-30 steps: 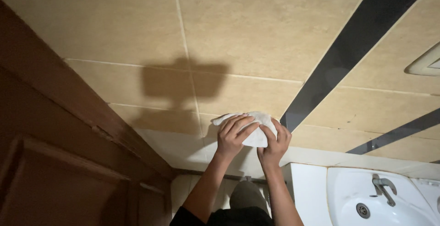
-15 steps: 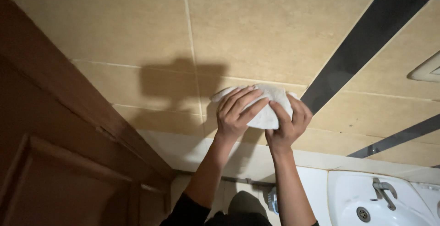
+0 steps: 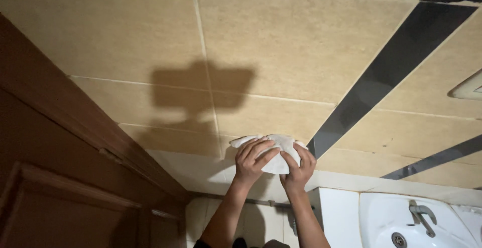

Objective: The person cleans a bathroom by wiping the tiled walls and the sink area with a white cloth. They move around the small room, handling a spray bottle and a cloth to wipe down surfaces, including the wall above the sink and the sink basin itself.

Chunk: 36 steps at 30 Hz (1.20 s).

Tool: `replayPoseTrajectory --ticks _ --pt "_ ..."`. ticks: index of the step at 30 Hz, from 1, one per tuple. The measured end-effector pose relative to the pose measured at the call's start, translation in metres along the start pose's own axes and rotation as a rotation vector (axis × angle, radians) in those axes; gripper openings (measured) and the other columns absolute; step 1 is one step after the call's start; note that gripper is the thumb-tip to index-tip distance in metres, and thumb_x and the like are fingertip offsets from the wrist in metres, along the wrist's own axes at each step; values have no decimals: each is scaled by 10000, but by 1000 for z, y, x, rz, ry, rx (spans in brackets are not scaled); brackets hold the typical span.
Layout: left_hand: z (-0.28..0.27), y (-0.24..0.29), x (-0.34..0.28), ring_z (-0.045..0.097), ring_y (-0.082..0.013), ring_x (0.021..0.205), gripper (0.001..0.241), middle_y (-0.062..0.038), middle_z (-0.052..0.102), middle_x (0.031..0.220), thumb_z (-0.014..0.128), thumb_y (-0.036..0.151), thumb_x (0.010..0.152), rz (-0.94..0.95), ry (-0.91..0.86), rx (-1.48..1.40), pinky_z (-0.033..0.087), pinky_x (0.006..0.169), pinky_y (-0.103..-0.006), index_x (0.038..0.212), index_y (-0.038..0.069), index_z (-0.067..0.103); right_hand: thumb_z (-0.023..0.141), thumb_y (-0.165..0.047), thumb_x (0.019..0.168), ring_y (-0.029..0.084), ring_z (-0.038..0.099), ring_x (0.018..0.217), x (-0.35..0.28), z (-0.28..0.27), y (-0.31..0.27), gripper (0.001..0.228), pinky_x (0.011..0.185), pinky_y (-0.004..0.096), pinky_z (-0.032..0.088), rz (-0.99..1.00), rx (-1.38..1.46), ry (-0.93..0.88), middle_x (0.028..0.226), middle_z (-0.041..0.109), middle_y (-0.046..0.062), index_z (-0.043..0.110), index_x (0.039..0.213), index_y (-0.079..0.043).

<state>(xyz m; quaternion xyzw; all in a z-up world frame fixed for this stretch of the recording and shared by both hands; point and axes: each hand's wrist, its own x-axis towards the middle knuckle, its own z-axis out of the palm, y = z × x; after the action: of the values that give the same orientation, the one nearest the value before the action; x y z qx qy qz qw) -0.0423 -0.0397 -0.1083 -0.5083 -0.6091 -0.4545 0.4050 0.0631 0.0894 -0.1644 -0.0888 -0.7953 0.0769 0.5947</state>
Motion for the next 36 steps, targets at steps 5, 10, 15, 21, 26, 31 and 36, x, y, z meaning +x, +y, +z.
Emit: replayPoseTrajectory --ticks 5,10,15,21,26,31,36 --pt "-11 9 20 706 -226 1171 237 -13 720 1205 722 115 918 3 -31 24 570 1006 -407 1130 211 764 760 -28 707 360 581 1200 33 -13 -11 462 1025 474 466 -30 -16 -3 1292 654 139 728 1144 -174" --pt "-18 8 60 704 -229 1177 252 -13 723 1230 703 125 925 43 -8 73 561 1025 -422 1148 219 774 815 -88 769 345 588 1164 82 -27 -29 381 1012 459 471 -47 -21 61 1240 671 124 731 1129 -181" --pt "-29 13 111 704 -224 1182 218 7 711 1243 708 155 965 94 142 80 562 1042 -416 1160 232 767 800 -71 792 353 580 1185 144 -42 -56 369 1040 461 479 -104 3 111 1245 680 129 746 1145 -166" --pt "-20 5 93 702 -218 1187 218 11 706 1245 718 144 987 71 158 72 571 1058 -409 1178 246 748 793 -51 822 355 579 1225 139 -42 -64 328 1068 474 462 -19 -23 59 1280 678 127 730 1127 -155" --pt "-6 -6 27 696 -200 1188 230 25 720 1224 725 143 965 41 64 76 562 1036 -396 1162 259 754 779 -41 750 359 579 1202 60 -14 -33 382 1029 474 450 30 -10 23 1295 652 137 719 1105 -167" --pt "-13 2 1 697 -208 1190 249 15 720 1215 722 147 925 -21 -47 15 566 1027 -403 1154 239 760 805 -18 751 339 570 1198 14 -10 -10 409 1015 450 462 -19 10 -4 1281 630 104 717 1114 -184" --pt "-19 7 12 705 -210 1196 254 5 728 1221 716 115 935 2 -51 26 568 1033 -405 1158 223 773 734 73 694 339 584 1197 27 -22 -16 506 1022 453 478 -63 -38 -68 1287 660 125 745 1135 -176"
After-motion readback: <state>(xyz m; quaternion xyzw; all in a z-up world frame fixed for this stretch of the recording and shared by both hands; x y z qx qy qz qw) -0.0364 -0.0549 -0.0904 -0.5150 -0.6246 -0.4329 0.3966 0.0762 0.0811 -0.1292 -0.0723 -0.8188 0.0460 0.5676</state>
